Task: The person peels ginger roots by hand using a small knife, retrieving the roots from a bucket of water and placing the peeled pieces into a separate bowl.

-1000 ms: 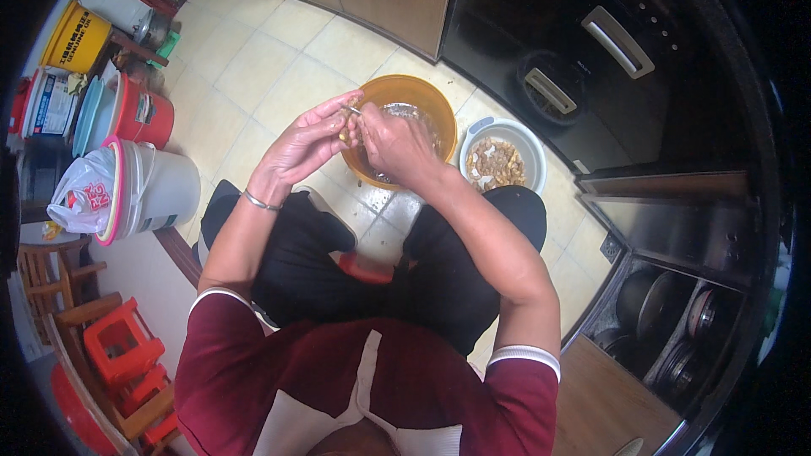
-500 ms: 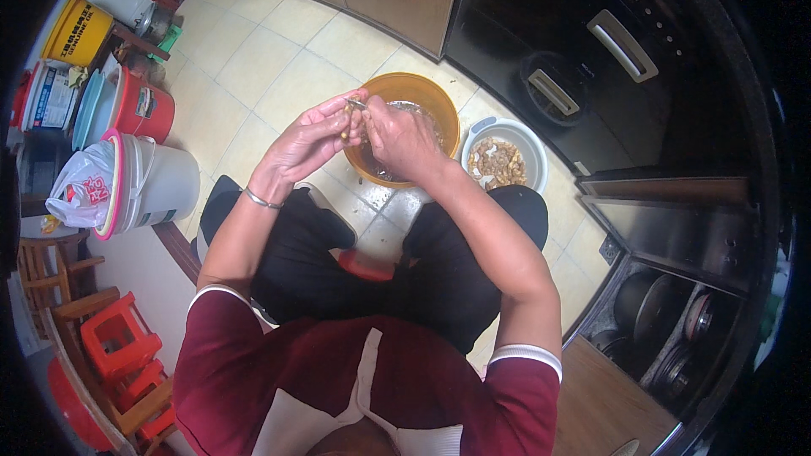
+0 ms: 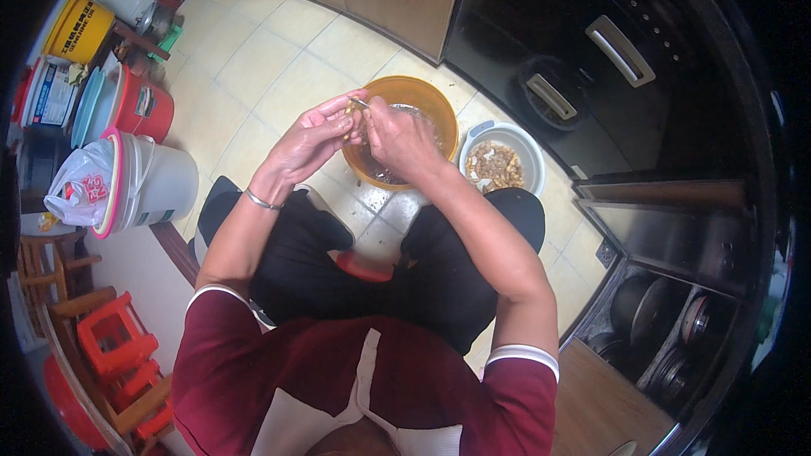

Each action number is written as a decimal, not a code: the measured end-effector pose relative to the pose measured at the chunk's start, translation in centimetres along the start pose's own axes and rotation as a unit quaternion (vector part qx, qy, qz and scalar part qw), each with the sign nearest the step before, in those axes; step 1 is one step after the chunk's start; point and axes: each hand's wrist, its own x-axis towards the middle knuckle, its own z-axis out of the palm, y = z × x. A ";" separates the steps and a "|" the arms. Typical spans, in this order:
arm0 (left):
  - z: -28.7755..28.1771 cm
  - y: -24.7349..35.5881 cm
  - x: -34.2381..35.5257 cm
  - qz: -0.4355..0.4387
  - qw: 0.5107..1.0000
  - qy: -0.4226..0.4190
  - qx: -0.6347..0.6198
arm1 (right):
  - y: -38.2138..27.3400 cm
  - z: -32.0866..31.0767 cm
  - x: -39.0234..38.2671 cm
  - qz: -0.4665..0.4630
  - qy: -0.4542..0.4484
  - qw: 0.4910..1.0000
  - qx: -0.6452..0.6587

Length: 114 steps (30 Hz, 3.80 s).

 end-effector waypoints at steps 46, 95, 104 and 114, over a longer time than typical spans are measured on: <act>0.1 -0.1 -0.1 0.002 0.981 0.066 0.180 | -0.2 -0.4 -0.9 -0.052 0.007 0.999 0.012; -0.8 -0.7 0.2 -0.080 0.965 0.070 -0.238 | -1.0 1.0 -0.5 -0.017 0.011 1.000 -0.023; 0.4 0.4 0.0 -0.090 0.973 0.060 -0.203 | 1.3 0.6 0.1 0.047 0.022 0.995 -0.082; 0.8 -0.7 0.1 -0.003 0.990 0.136 -0.042 | -0.4 0.8 -0.2 -0.015 -0.005 0.999 -0.038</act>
